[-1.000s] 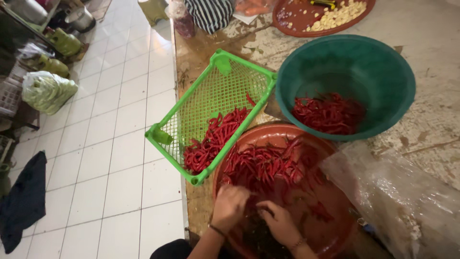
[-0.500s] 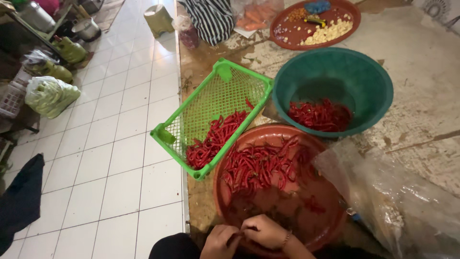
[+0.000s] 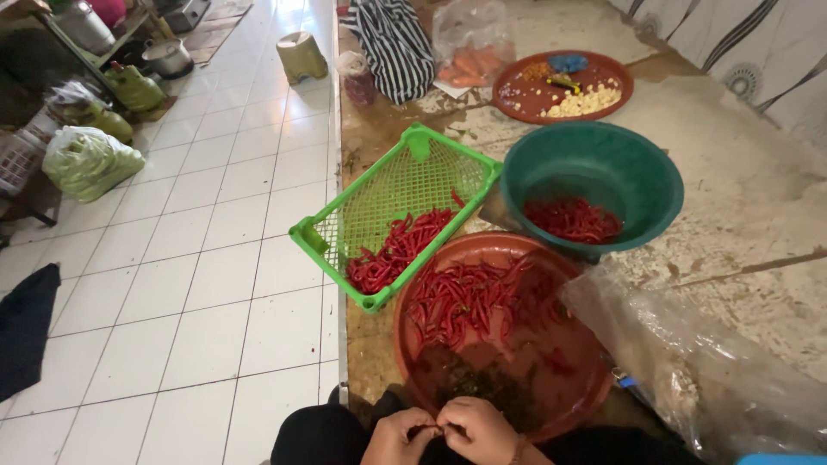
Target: The person sits on the floor and removes stems from red chilies by hand, placing the de-stemmed chilies into a green basket and the stems into a brown basin. The person handles chilies one at a time and occasionally transfers them between containers.
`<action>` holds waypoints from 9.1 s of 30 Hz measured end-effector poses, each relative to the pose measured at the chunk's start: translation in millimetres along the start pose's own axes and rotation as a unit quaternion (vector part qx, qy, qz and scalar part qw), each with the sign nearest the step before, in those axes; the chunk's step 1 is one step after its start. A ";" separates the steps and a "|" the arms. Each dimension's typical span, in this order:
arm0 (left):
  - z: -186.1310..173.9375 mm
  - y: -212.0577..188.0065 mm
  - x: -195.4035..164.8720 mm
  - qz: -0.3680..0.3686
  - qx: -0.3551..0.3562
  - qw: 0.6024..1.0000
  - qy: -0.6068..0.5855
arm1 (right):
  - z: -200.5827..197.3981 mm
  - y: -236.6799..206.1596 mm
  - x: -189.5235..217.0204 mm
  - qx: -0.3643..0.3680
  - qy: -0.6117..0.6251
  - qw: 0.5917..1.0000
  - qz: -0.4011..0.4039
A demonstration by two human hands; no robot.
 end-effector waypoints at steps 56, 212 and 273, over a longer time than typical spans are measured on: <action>35.3 78.6 84.5 -0.383 0.007 0.807 -0.450 | -9.8 115.8 -79.2 -0.058 -0.409 0.879 0.240; 40.0 61.2 80.1 -0.211 -0.050 0.849 -0.482 | 11.8 40.9 -11.8 -0.029 -0.205 0.924 0.321; -57.5 208.7 23.6 -0.208 -0.160 0.727 -0.634 | -56.5 49.8 -134.4 -0.021 0.038 0.892 0.450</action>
Point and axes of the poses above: each hand's wrist, its own y-axis towards the middle knuckle, its own z-axis out of the palm, x = y × z, the point moved 5 cm from there along y, towards the middle knuckle, and after that the axes turned 12 degrees about -x, right-handed, at the moved point
